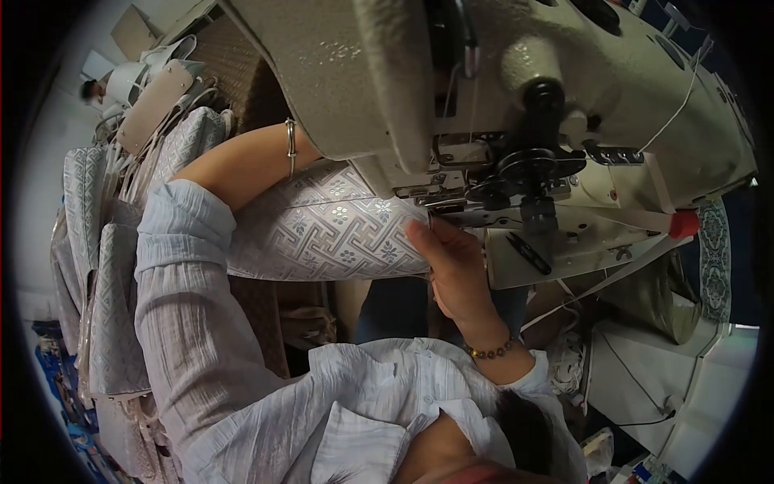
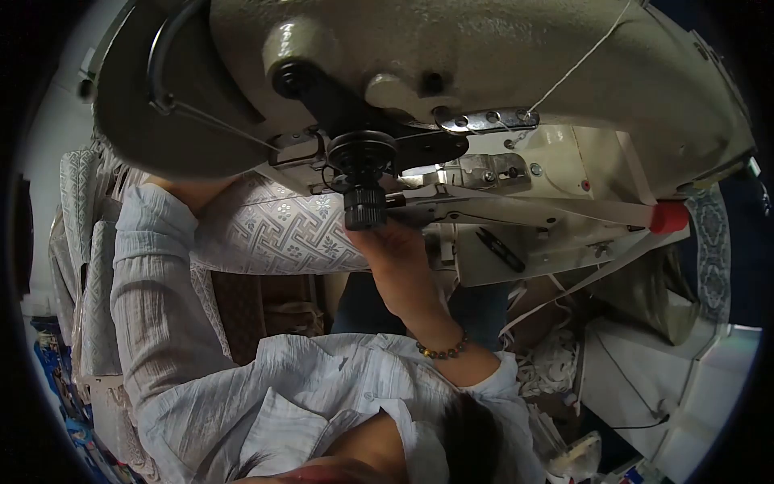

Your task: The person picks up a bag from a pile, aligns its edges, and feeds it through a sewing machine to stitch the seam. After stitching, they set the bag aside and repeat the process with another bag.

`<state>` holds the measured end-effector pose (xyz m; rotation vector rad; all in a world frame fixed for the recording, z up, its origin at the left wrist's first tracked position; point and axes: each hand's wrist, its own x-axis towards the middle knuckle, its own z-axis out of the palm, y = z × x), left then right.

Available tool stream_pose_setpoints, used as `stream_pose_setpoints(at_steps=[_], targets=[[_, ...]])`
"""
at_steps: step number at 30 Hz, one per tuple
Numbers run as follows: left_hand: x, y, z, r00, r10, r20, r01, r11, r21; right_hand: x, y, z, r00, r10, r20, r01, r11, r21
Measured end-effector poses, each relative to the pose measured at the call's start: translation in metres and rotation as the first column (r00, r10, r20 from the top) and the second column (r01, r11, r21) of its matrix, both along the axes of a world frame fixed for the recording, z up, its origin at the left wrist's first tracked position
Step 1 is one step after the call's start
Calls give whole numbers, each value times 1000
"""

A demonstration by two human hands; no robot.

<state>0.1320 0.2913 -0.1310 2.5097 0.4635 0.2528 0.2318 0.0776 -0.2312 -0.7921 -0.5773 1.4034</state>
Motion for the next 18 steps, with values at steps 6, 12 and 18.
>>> stream_pose_setpoints(at_steps=[6,12,18], targets=[[7,-3,-2,999,3,-41,0,998,68,1,1,9,1000,2,31,-2,1000,-18],[-75,-78,58,990,-108,-92,113,992,49,0,2,15,1000,-8,27,7,1000,19],[-55,-200,-104,976,-100,195,200,771,-604,5,4,10,998,41,53,-42,999,25]])
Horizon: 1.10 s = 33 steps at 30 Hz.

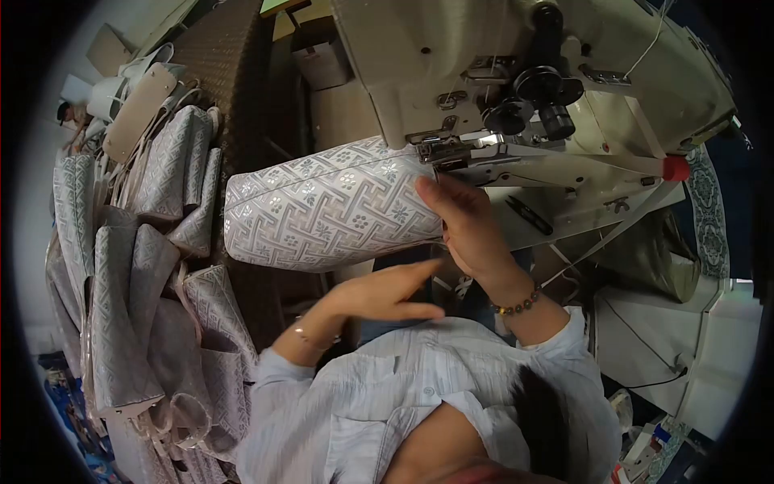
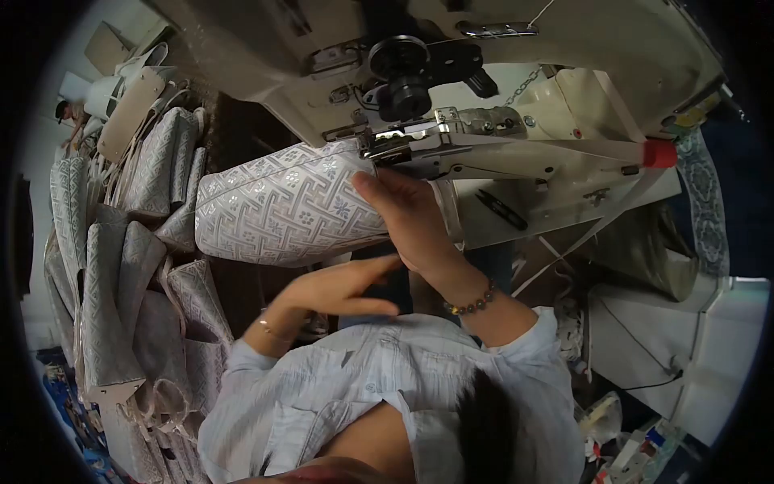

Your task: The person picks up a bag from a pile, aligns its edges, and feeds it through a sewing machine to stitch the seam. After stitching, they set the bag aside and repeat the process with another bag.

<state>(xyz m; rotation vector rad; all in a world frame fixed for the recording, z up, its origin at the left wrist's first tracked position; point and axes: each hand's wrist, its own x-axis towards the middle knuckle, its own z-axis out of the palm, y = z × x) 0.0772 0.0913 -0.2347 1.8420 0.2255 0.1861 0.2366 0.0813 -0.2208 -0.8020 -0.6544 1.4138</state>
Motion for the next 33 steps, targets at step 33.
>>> stream_pose_setpoints(at_steps=[33], targets=[[-173,24,-107,473,741,477,-198,616,-762,18,-2,17,955,104,279,-85,993,-80]])
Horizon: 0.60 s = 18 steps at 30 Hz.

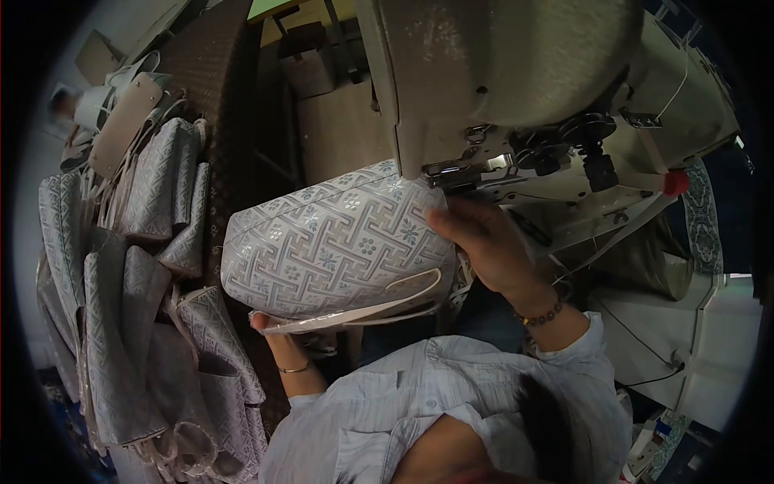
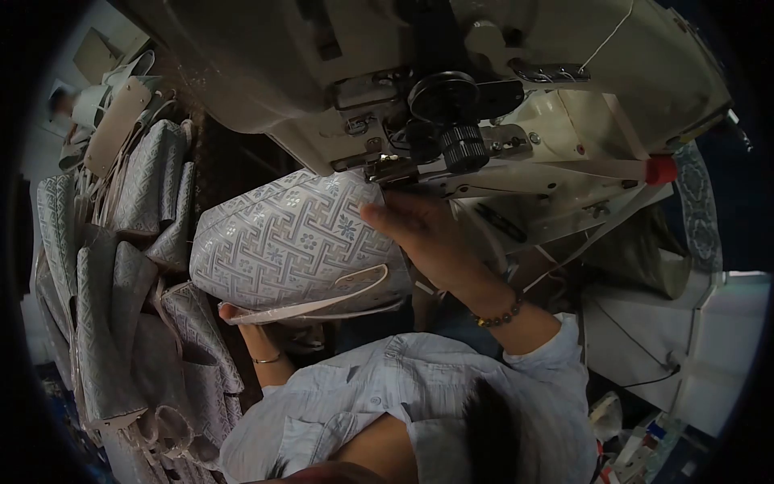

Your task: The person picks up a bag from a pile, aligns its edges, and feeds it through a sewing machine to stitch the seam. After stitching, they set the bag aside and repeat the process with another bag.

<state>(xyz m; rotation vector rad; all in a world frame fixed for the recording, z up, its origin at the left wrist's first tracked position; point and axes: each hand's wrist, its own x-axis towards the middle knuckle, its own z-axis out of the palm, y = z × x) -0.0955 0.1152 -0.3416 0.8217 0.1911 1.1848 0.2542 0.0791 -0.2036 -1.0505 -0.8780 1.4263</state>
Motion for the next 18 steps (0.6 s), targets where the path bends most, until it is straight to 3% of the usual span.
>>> stream_pose_setpoints(at_steps=[2,3,6,11,13,18], targets=[[-6,-6,7,999,-43,3,43,997,-61,5,-1,-2,999,14,33,-14,1000,-9],[6,-10,23,999,-11,-37,12,1000,24,8,0,-5,996,37,79,-36,999,-13],[5,-14,32,998,-2,-64,5,999,46,7,0,1,992,57,113,-55,998,-21],[0,-16,33,996,16,-87,-13,999,37,10,0,2,991,87,106,-85,996,-25],[-2,-16,34,994,22,-104,-18,999,33,11,0,3,973,93,210,-99,995,20],[-12,-14,31,987,62,-152,-63,998,-7,13,0,1,967,91,239,-112,991,75]])
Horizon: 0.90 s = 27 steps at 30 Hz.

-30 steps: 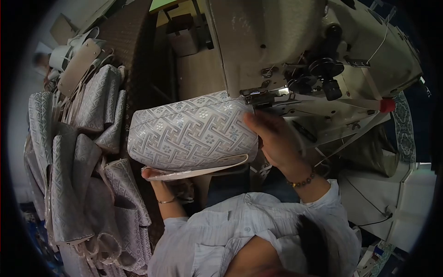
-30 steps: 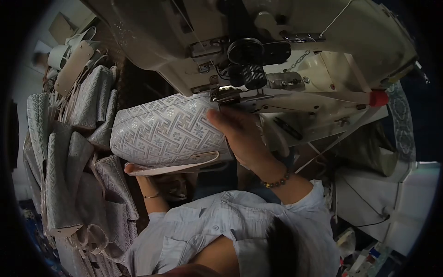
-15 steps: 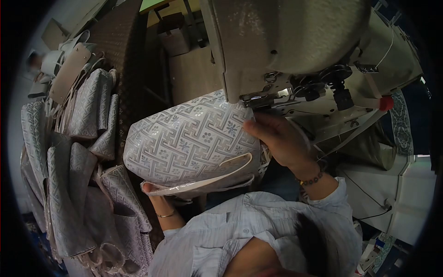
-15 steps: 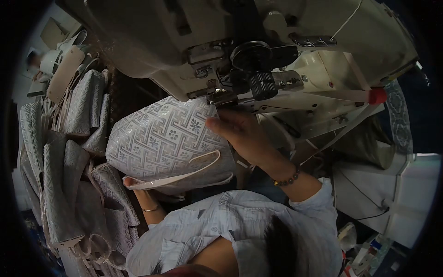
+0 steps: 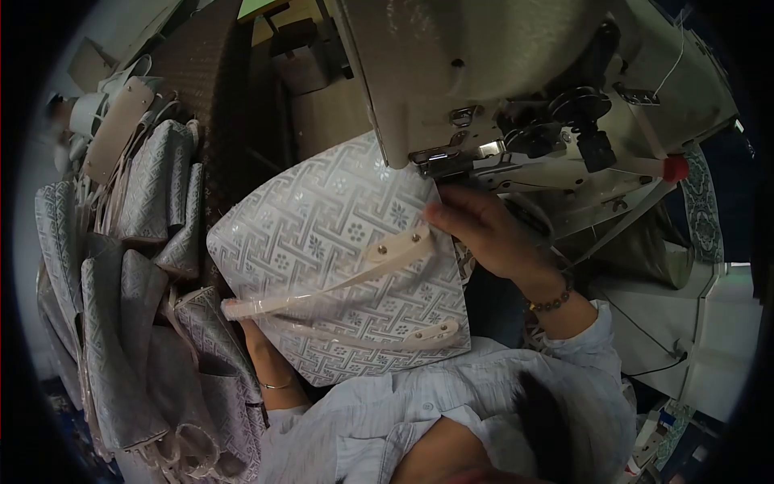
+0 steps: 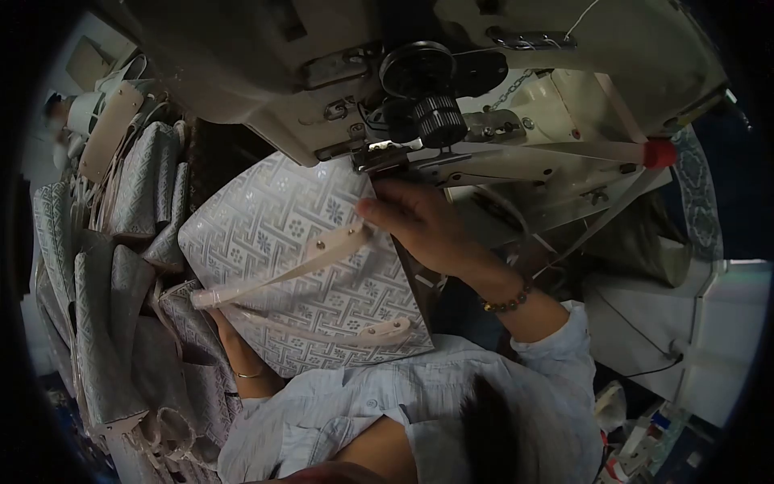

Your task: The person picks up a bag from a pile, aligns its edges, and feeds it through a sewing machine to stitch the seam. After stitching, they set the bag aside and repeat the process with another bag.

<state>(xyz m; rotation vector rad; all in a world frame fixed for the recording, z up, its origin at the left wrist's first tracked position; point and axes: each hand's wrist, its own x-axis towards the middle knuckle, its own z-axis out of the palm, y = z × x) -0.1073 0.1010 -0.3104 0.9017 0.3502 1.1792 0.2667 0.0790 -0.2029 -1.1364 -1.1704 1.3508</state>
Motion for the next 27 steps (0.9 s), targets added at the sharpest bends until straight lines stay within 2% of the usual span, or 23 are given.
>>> stream_pose_setpoints(at_steps=[2,7,14,17,18,19,21,25,27], targets=[[-6,2,-1,999,29,-20,-30,999,-22,1,0,1,1000,-2,-4,2,1000,21],[-25,15,-2,985,137,-101,-149,982,-121,7,1,10,987,43,154,-36,998,-47],[-53,48,-1,938,241,-248,-311,902,-300,8,2,2,995,58,78,-58,998,7],[-53,57,-3,907,284,-312,-391,842,-370,11,1,6,991,101,86,-98,994,-40],[-48,64,0,861,328,-389,-471,803,-366,11,0,11,994,105,35,-102,992,-78],[-48,68,0,861,326,-390,-470,803,-366,11,0,14,994,107,-18,-108,987,-116],[-49,76,4,816,281,-505,-398,907,-139,13,1,13,992,123,-11,-123,986,-110],[-28,87,21,843,282,-458,-383,913,-142,13,1,15,992,128,0,-127,987,-101],[-16,94,35,912,179,-370,-257,951,-172,13,2,18,992,129,-10,-130,986,-107]])
